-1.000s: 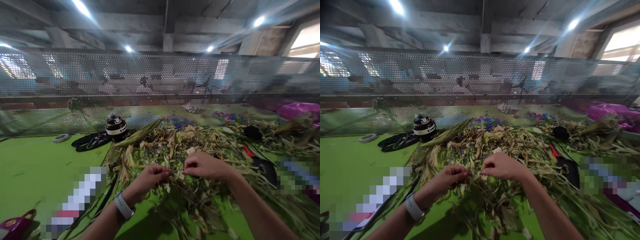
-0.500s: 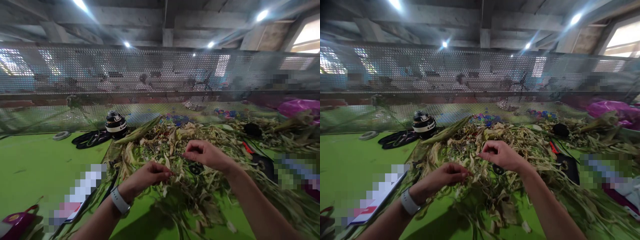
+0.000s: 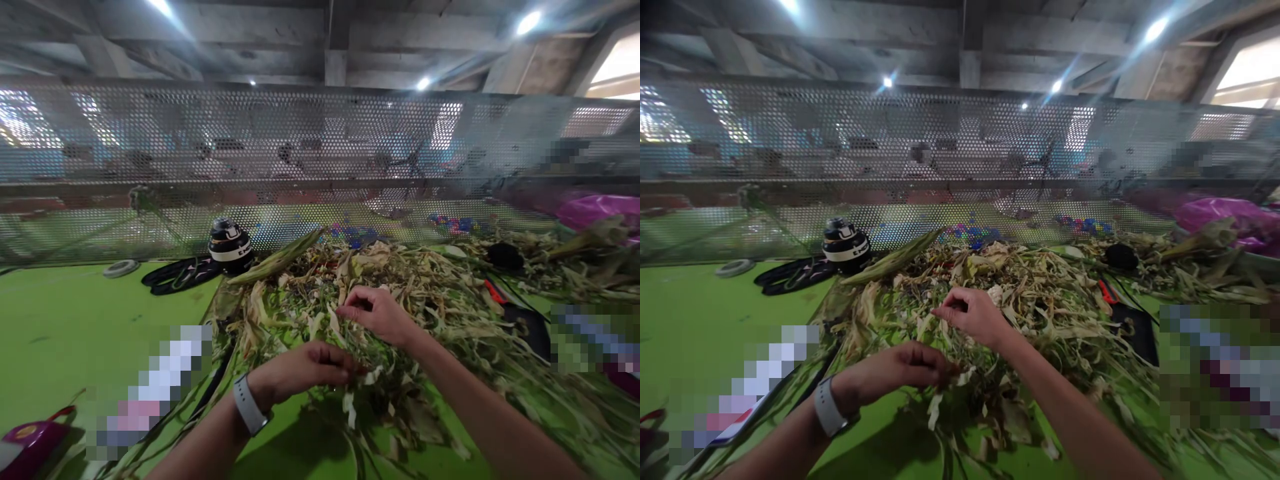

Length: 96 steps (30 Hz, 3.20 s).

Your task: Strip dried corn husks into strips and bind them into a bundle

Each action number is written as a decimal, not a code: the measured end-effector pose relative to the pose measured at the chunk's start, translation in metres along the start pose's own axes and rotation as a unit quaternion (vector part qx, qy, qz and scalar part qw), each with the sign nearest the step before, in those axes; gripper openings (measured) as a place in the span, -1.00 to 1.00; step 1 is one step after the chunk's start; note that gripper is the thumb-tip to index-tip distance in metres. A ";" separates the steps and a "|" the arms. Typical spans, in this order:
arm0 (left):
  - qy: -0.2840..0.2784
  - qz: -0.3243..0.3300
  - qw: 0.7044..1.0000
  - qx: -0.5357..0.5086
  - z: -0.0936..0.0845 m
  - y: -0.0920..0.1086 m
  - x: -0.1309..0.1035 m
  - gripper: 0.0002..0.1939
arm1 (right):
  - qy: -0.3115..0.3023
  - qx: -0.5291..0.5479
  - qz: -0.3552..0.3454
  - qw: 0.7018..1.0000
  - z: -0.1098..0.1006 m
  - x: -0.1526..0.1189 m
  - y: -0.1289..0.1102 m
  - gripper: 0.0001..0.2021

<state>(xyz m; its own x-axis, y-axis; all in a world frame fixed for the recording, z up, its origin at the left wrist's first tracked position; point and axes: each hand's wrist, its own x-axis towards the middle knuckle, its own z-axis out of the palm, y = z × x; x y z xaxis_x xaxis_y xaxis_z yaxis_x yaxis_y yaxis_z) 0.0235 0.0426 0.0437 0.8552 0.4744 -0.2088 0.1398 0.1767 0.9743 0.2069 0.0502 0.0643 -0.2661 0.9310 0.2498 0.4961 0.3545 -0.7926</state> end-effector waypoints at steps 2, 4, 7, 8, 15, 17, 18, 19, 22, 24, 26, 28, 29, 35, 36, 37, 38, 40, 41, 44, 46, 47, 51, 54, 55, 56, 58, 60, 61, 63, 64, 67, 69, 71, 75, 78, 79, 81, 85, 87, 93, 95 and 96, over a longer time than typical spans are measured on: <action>-0.003 0.004 1.000 -0.006 0.000 0.001 -0.001 -0.93 | 0.001 -0.019 0.010 1.000 0.001 0.002 0.006 -0.70; 0.006 -0.005 1.000 -0.010 0.000 0.001 -0.001 -0.88 | -0.007 -0.040 0.018 0.999 0.005 0.003 0.012 -0.71; 0.042 -0.021 0.999 -0.025 0.000 -0.002 0.002 -0.74 | -0.018 -0.063 0.019 0.998 0.010 0.004 0.019 -0.74; 0.060 -0.024 0.998 -0.028 0.000 -0.004 0.004 -0.70 | -0.002 -0.081 0.010 0.997 0.010 0.004 0.020 -0.76; 0.110 -0.021 0.993 -0.047 -0.003 -0.010 0.008 -0.68 | 0.101 -0.234 -0.093 0.962 -0.007 -0.008 -0.006 -0.79; 0.111 -0.012 0.993 -0.037 -0.002 -0.009 0.008 -0.69 | 0.011 -0.264 -0.099 0.959 -0.011 -0.016 -0.015 -0.74; 0.111 -0.004 0.993 -0.030 -0.001 -0.009 0.008 -0.70 | -0.029 -0.277 -0.100 0.955 -0.013 -0.021 -0.018 -0.73; 0.111 0.002 0.994 -0.025 -0.001 -0.009 0.008 -0.70 | -0.060 -0.283 -0.098 0.952 -0.014 -0.026 -0.020 -0.74; 0.118 0.008 0.993 -0.026 -0.001 -0.009 0.010 -0.68 | -0.072 -0.285 -0.069 0.953 -0.015 -0.039 -0.018 -0.84; 0.116 0.007 0.993 -0.027 -0.001 -0.010 0.010 -0.67 | -0.074 -0.284 -0.056 0.954 -0.015 -0.043 -0.012 -0.82; 0.105 0.013 0.994 -0.023 -0.002 -0.011 0.010 -0.66 | -0.109 -0.267 -0.054 0.956 -0.014 -0.042 -0.005 -0.74; 0.091 0.019 0.996 -0.015 -0.003 -0.012 0.010 -0.64 | -0.144 -0.237 -0.048 0.960 -0.013 -0.038 -0.001 -0.66; 0.087 0.021 0.996 -0.010 -0.003 -0.012 0.010 -0.64 | -0.151 -0.222 -0.042 0.962 -0.013 -0.035 0.000 -0.63; 0.088 0.026 0.996 -0.001 -0.005 -0.013 0.010 -0.63 | -0.149 -0.121 -0.054 0.980 -0.012 -0.027 0.000 -0.70; 0.091 0.029 0.995 -0.005 -0.005 -0.012 0.011 -0.63 | -0.143 -0.121 -0.061 0.981 -0.012 -0.028 0.000 -0.73; 0.094 0.032 0.995 -0.008 -0.005 -0.012 0.010 -0.63 | -0.138 -0.128 -0.068 0.980 -0.011 -0.028 0.001 -0.75; 0.098 0.032 0.995 -0.011 -0.005 -0.011 0.010 -0.64 | -0.136 -0.139 -0.075 0.978 -0.011 -0.029 0.001 -0.76; 0.104 0.028 0.994 -0.013 -0.005 -0.009 0.009 -0.65 | -0.137 -0.160 -0.085 0.974 -0.010 -0.031 0.000 -0.77; 0.107 0.025 0.994 -0.012 -0.005 -0.009 0.009 -0.66 | -0.138 -0.169 -0.088 0.972 -0.009 -0.032 -0.001 -0.77; 0.117 0.021 0.993 -0.014 -0.006 -0.009 0.008 -0.67 | -0.130 -0.204 -0.097 0.965 -0.008 -0.034 -0.004 -0.82; 0.121 0.017 0.992 -0.024 -0.006 -0.010 0.009 -0.68 | -0.117 -0.228 -0.107 0.961 -0.009 -0.034 -0.004 -0.86; 0.120 0.013 0.992 -0.032 -0.007 -0.010 0.009 -0.68 | -0.110 -0.237 -0.112 0.959 -0.009 -0.035 -0.004 -0.87; 0.101 -0.018 0.992 -0.075 -0.010 -0.011 0.009 -0.68 | -0.089 -0.238 -0.127 0.959 -0.014 -0.035 -0.002 -0.88; 0.105 -0.036 0.987 -0.120 -0.010 -0.011 0.010 -0.72 | -0.077 -0.218 -0.143 0.962 -0.017 -0.036 -0.005 -0.90; 0.109 -0.038 0.984 -0.139 -0.010 -0.011 0.011 -0.73 | -0.074 -0.208 -0.149 0.964 -0.017 -0.037 -0.007 -0.90; 0.113 -0.038 0.980 -0.156 -0.010 -0.011 0.012 -0.75 | -0.074 -0.197 -0.154 0.965 -0.017 -0.038 -0.009 -0.90; 0.114 -0.036 0.976 -0.184 -0.010 -0.012 0.014 -0.78 | -0.081 -0.177 -0.158 0.968 -0.017 -0.040 -0.013 -0.91; 0.104 -0.032 0.973 -0.201 -0.010 -0.013 0.016 -0.82 | -0.099 -0.162 -0.157 0.969 -0.017 -0.041 -0.016 -0.91; 0.098 -0.031 0.973 -0.207 -0.010 -0.014 0.017 -0.83 | -0.108 -0.156 -0.153 0.970 -0.017 -0.042 -0.017 -0.90; 0.091 -0.028 0.971 -0.218 -0.010 -0.016 0.017 -0.83 | -0.121 -0.142 -0.144 0.972 -0.018 -0.042 -0.016 -0.89; 0.088 -0.026 0.970 -0.223 -0.010 -0.017 0.018 -0.83 | -0.123 -0.136 -0.141 0.973 -0.018 -0.042 -0.016 -0.89; 0.084 -0.020 0.969 -0.232 -0.009 -0.019 0.019 -0.86 | -0.129 -0.119 -0.136 0.975 -0.019 -0.042 -0.013 -0.88; 0.086 -0.020 0.969 -0.230 -0.009 -0.020 0.020 -0.88 | -0.145 -0.109 -0.131 0.975 -0.019 -0.042 -0.013 -0.87; 0.090 -0.025 0.970 -0.226 -0.010 -0.022 0.021 -0.89 | -0.157 -0.099 -0.124 0.975 -0.018 -0.042 -0.014 -0.86; 0.093 -0.032 0.970 -0.222 -0.010 -0.023 0.021 -0.90 | -0.157 -0.085 -0.125 0.976 -0.016 -0.045 -0.017 -0.85; 0.090 -0.021 0.975 -0.204 -0.010 -0.022 0.020 -0.87 | -0.169 -0.078 -0.123 0.975 -0.017 -0.046 -0.018 -0.84; 0.092 -0.019 0.976 -0.196 -0.010 -0.021 0.019 -0.86 | -0.174 -0.073 -0.122 0.974 -0.018 -0.046 -0.018 -0.85; 0.097 -0.019 0.978 -0.183 -0.010 -0.019 0.017 -0.83 | -0.172 -0.051 -0.118 0.977 -0.020 -0.045 -0.017 -0.88; 0.087 0.000 0.988 -0.128 -0.012 -0.016 0.012 -0.81 | -0.142 0.013 -0.070 0.987 -0.018 -0.042 -0.013 -0.89; 0.069 0.028 0.994 -0.083 -0.014 -0.013 0.009 -0.84 | -0.136 -0.002 -0.023 0.990 -0.014 -0.041 -0.012 -0.89; 0.052 0.084 0.995 0.017 -0.018 -0.001 0.002 -0.86 | -0.115 -0.018 -0.012 0.993 -0.001 -0.041 -0.009 -0.86; 0.059 0.091 0.993 0.044 -0.018 0.004 -0.001 -0.84 | -0.124 -0.001 -0.024 0.992 0.000 -0.042 -0.007 -0.82; 0.066 0.097 0.991 0.060 -0.017 0.006 -0.002 -0.83 | -0.129 0.005 -0.029 0.991 0.000 -0.042 -0.007 -0.78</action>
<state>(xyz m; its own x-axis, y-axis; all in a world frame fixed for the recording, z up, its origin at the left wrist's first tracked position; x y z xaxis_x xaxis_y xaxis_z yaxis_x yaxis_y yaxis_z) 0.0138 0.0577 0.0482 0.8007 0.5988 -0.0188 0.0451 -0.0290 0.9986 0.2149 0.0087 0.0590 -0.4979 0.8549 0.1457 0.4653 0.4052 -0.7870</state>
